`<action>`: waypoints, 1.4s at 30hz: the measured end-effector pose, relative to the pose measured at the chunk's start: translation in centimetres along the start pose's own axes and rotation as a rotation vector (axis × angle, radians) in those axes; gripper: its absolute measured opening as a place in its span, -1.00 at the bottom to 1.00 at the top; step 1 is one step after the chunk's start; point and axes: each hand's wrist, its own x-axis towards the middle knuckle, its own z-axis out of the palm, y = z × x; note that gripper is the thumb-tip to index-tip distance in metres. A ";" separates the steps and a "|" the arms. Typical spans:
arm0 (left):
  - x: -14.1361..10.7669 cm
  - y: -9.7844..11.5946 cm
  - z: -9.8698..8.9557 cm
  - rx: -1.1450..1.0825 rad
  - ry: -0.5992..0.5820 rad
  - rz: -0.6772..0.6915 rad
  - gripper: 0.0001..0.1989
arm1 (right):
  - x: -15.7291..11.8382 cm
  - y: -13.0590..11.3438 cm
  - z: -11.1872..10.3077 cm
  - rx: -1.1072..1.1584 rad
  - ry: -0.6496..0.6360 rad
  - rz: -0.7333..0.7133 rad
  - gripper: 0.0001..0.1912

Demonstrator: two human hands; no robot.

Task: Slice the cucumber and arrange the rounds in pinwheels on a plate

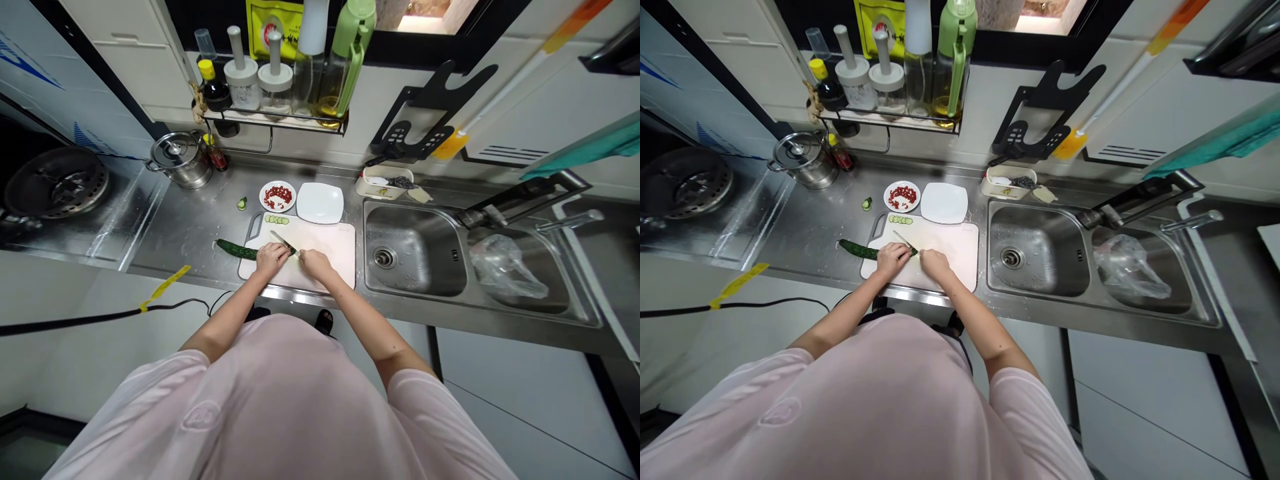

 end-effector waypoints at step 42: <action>0.0 0.2 -0.2 -0.017 -0.017 -0.020 -0.75 | -0.1 -0.5 -0.3 -0.010 -0.052 0.019 -0.63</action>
